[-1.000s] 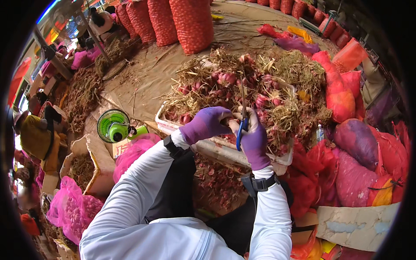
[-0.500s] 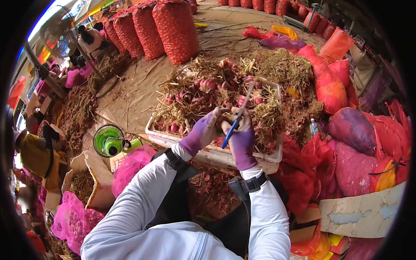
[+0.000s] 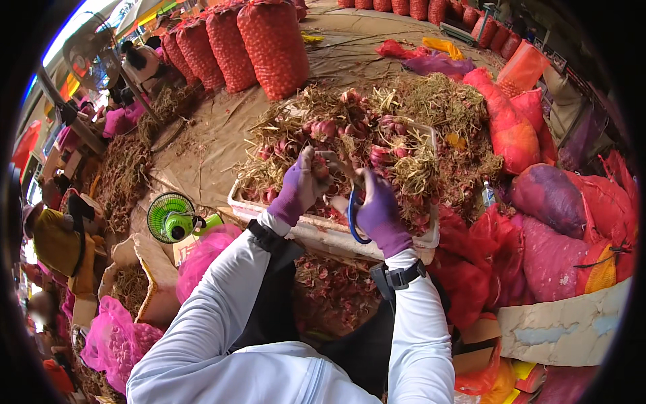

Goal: Trim the roots and dried tops from red onions using scissors.

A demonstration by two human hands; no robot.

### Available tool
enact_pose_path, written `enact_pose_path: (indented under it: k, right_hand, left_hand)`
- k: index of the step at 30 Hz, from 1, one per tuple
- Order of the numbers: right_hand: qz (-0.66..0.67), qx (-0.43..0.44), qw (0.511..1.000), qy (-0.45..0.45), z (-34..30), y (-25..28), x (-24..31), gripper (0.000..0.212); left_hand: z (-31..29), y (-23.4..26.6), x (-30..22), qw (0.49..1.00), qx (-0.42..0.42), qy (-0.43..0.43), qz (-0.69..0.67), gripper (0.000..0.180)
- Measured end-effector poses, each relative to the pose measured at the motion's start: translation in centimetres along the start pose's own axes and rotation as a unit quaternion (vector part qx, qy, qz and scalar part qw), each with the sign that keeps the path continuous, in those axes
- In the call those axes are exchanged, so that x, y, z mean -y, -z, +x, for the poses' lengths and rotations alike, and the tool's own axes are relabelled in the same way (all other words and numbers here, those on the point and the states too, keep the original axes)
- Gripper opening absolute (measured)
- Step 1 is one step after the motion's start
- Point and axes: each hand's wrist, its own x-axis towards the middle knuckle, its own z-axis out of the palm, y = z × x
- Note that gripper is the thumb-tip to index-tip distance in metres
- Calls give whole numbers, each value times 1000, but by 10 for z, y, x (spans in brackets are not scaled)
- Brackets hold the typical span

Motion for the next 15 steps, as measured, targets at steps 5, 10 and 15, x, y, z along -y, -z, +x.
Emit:
enact_pose_path:
  k: [5,10,15]
  right_hand:
    - [-69,1,997,37,-6,-18,-6,69]
    - [-49,14,998,38,-8,-29,-4,65]
    - [-46,36,998,-1,-16,-40,-16,59]
  left_hand:
    - [-18,-8,-13,993,-19,7,115,48]
    - [-15,10,-3,991,31,24,127,49]
    - [-27,3,-8,988,75,36,131,50]
